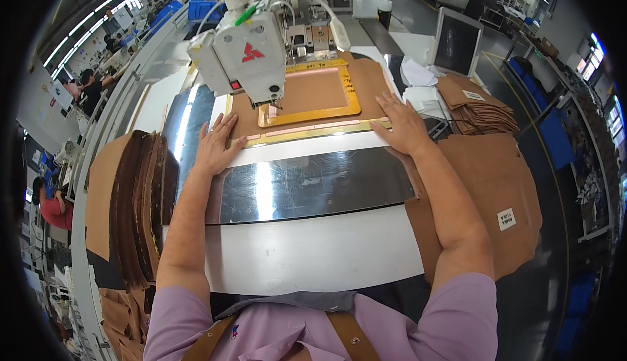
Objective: Sewing a small leather pocket onto a larger leather panel using an industrial sewing machine.
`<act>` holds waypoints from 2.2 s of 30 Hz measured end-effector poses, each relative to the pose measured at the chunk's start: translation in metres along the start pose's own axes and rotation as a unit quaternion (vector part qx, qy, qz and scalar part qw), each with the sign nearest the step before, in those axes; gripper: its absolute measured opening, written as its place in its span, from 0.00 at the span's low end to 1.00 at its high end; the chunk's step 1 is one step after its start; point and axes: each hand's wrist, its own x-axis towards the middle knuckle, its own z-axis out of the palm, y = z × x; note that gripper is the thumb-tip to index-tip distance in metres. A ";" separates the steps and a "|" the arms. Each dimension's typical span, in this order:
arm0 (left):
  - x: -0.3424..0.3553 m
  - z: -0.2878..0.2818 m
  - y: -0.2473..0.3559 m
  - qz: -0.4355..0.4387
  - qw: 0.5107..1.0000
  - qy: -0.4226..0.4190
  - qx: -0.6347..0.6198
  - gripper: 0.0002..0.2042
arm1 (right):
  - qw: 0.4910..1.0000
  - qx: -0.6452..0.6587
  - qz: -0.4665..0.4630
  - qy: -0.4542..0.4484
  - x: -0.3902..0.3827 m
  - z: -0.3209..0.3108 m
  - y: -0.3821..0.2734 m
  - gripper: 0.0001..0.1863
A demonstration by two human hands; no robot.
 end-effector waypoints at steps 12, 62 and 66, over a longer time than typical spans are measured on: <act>-0.041 0.006 0.011 -0.007 0.998 -0.046 0.033 0.37 | 0.985 -0.101 0.137 -0.010 -0.009 0.010 -0.008 0.33; -0.054 -0.001 0.012 0.065 0.981 0.175 -0.056 0.05 | 0.981 -0.104 0.153 0.053 0.020 -0.039 0.083 0.15; -0.053 -0.001 0.014 0.044 0.983 0.163 -0.072 0.05 | 0.979 -0.118 0.164 -0.003 0.030 -0.027 0.091 0.16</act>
